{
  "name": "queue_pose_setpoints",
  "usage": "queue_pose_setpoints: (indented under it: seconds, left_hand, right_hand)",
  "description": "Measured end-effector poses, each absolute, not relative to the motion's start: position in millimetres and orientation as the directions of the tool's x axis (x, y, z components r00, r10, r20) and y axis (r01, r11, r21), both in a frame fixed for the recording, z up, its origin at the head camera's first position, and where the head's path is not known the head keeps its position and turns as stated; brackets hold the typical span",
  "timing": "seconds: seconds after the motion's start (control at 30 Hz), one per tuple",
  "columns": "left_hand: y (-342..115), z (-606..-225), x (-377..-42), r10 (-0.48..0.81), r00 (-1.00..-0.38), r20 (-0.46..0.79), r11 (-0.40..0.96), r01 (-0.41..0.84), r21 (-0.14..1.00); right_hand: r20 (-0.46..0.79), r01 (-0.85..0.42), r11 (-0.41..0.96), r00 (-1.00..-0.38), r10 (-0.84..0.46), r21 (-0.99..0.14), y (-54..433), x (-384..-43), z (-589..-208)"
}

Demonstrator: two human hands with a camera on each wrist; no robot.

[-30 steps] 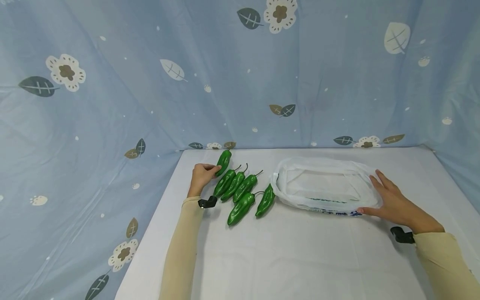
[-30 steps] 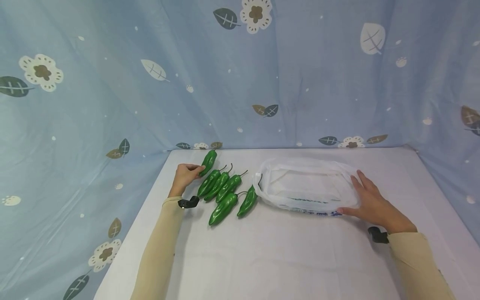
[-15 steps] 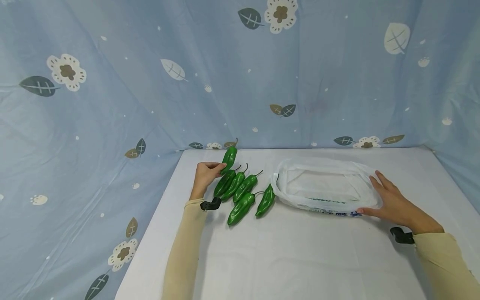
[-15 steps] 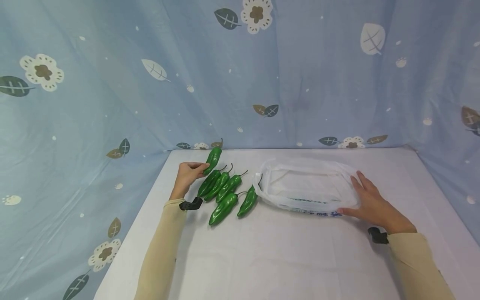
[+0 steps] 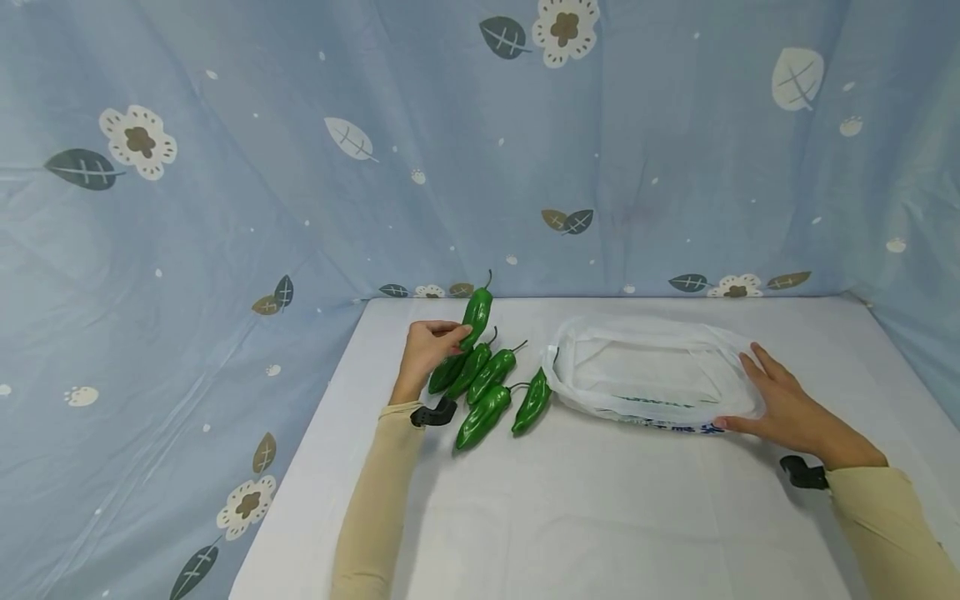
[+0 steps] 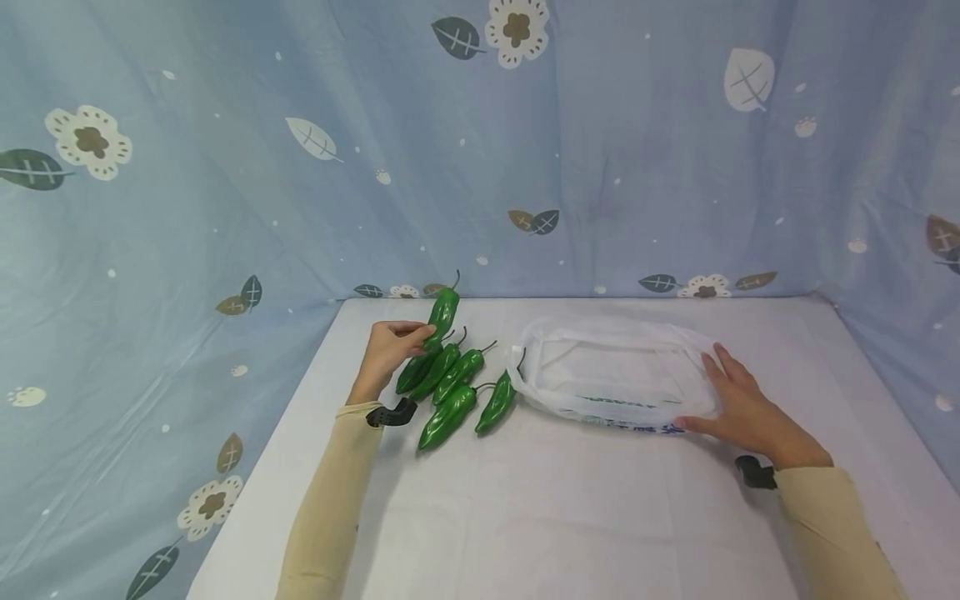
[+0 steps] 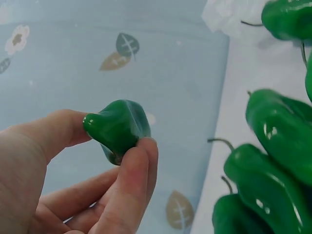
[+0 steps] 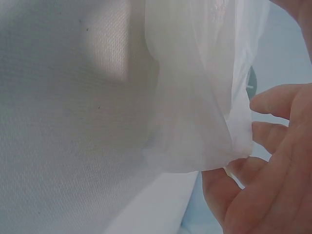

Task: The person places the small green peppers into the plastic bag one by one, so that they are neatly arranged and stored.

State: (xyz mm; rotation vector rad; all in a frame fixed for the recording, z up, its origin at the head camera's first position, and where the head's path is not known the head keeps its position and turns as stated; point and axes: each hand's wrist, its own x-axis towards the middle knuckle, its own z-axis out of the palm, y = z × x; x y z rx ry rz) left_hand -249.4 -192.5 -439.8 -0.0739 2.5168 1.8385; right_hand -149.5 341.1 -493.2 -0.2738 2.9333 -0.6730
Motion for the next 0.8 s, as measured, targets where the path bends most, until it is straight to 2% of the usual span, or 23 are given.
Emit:
queue_pose_setpoints:
  seconds: [0.4,0.8]
  left_hand:
    - [-169,-428,-238,0.034,-0.997,-0.065,0.274,-0.053,0.960]
    - [-137,-422,-225,0.095,-0.995,-0.027,0.225,-0.005,0.974]
  right_hand:
    - [-0.078,-0.158,0.882,-0.974,-0.214,-0.443,341,-148,-491]
    - [-0.053,-0.176,0.879,-0.974,-0.222,-0.442,340,-149,-492]
